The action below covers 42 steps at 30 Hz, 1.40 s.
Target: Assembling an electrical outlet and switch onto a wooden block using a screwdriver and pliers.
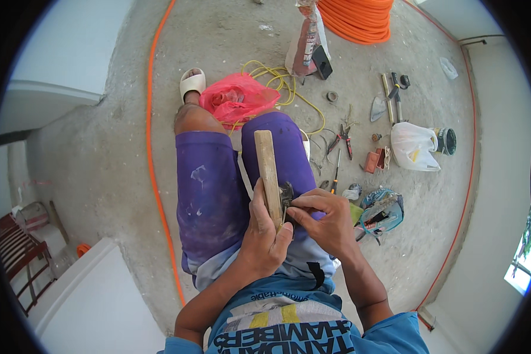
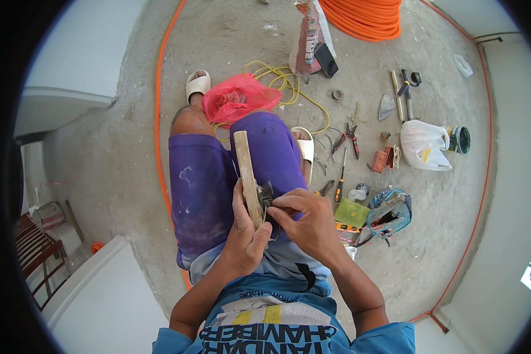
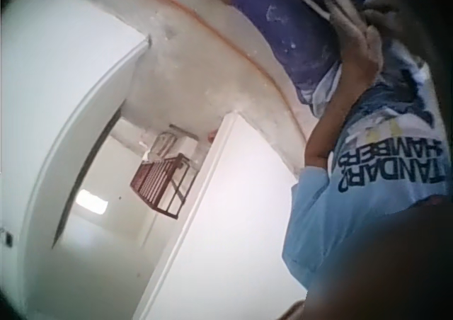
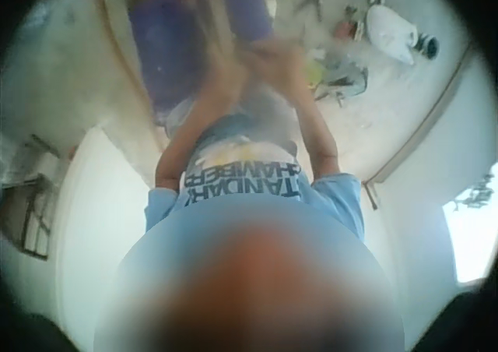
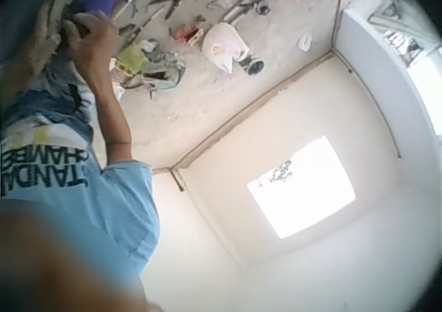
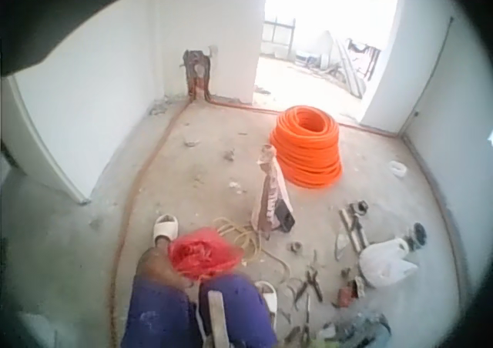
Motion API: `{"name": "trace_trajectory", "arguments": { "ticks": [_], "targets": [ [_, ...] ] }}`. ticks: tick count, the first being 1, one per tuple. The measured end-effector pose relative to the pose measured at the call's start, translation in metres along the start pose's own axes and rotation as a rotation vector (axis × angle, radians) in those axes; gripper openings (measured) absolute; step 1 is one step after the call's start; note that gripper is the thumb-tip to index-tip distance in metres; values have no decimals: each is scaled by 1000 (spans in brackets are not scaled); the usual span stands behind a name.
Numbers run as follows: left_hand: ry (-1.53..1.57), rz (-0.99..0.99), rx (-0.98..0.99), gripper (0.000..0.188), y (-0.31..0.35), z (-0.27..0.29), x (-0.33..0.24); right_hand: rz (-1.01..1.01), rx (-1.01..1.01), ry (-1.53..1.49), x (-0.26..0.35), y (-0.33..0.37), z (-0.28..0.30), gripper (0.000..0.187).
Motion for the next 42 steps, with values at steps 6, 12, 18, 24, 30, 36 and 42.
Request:
{"name": "trace_trajectory", "arguments": {
  "ticks": [6,12,18,24,30,36,42],
  "targets": [
    [-31,-32,-67,90,1,12,2,268,-55,326,35,3,-16,10],
    [32,-14,-99,85,-3,20,8,476,-12,543,40,6,-30,14],
    [20,6,-106,85,-3,27,13,658,-139,525,47,11,-33,19],
    [258,213,-24,82,-5,27,23,724,-163,388,39,9,-29,23],
    [632,394,-43,52,-3,28,54,673,-232,184,25,13,-19,24],
    [691,551,43,59,5,26,52,129,-547,-112,-113,28,51,8],
    [533,437,-42,69,-16,10,16,-831,-108,480,-485,84,-7,47]
  ]
}}
Point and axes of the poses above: each hand's wrist, its own y-axis away from the middle knuckle, its own z-axis out of the back of the hand, x = y × z, the point moved 10 cm from there along -y, towards the middle knuckle, and after that the axes turned 10 degrees about -x, right-handed, at the moved point
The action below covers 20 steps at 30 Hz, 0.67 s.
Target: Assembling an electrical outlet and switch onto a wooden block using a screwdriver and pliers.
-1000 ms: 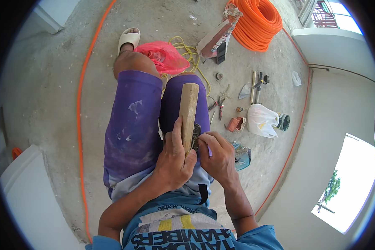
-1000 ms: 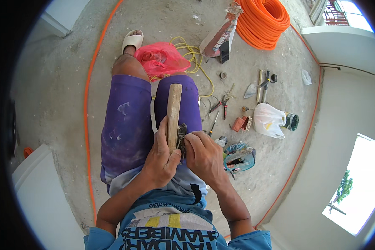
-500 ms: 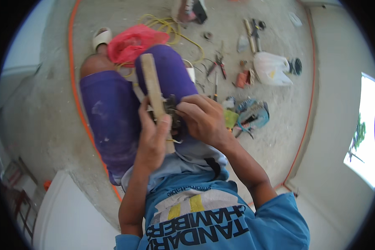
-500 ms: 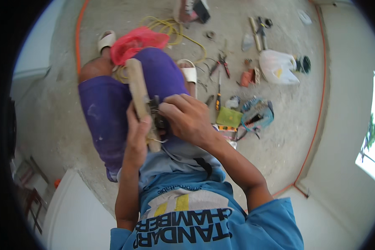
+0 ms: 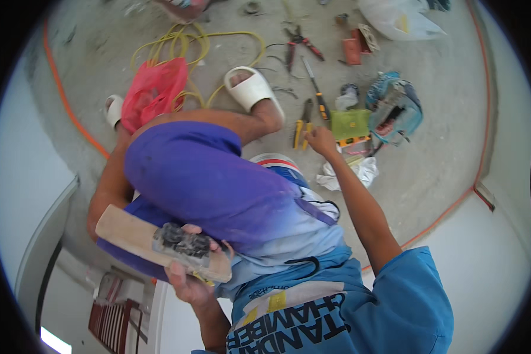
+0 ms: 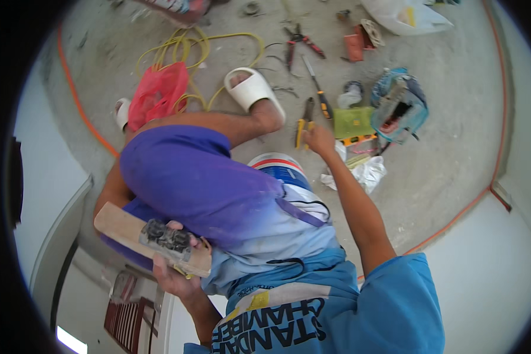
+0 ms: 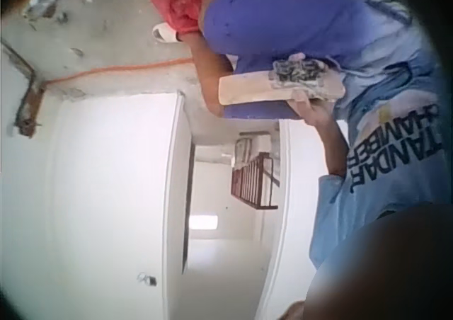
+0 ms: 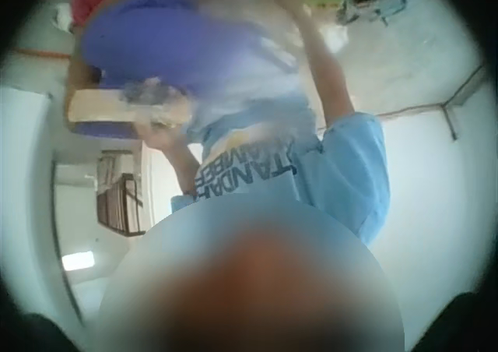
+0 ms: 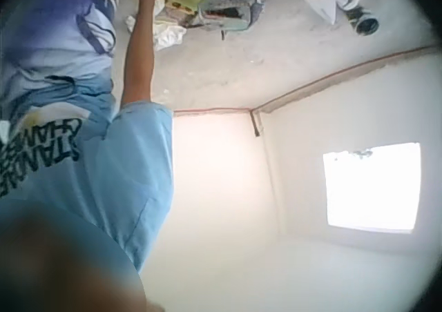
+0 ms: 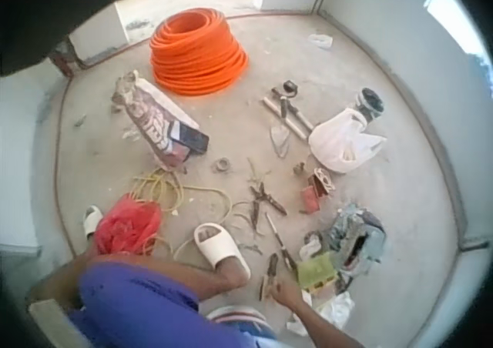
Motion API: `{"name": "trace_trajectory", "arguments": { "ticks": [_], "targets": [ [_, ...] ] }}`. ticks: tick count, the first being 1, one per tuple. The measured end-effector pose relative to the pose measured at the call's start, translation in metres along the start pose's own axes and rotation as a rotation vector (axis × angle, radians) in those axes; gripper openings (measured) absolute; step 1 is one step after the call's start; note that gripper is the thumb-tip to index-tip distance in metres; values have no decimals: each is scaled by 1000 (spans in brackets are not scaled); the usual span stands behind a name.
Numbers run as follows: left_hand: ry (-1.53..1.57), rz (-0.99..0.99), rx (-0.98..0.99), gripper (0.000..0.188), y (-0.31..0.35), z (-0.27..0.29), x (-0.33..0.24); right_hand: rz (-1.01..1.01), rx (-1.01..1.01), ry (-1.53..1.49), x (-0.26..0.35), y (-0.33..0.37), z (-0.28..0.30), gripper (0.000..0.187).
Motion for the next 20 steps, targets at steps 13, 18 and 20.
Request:
{"name": "trace_trajectory", "arguments": {
  "ticks": [13,18,20],
  "targets": [
    [-85,-120,-116,87,7,-10,-13,217,-149,359,-29,-35,-84,37],
    [-263,-306,-64,83,16,-18,-34,-260,164,-768,-54,23,5,29],
    [-299,-370,-5,83,19,-25,-39,15,265,-799,-33,57,65,24]
  ]
}}
Point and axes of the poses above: each hand's wrist, its own y-axis away from the middle knuckle, its own z-axis out of the back of the hand, x = y × z, the point moved 10 cm from there along -y, towards the middle knuckle, and after that the axes turned 10 degrees about -x, right-handed, at the moved point
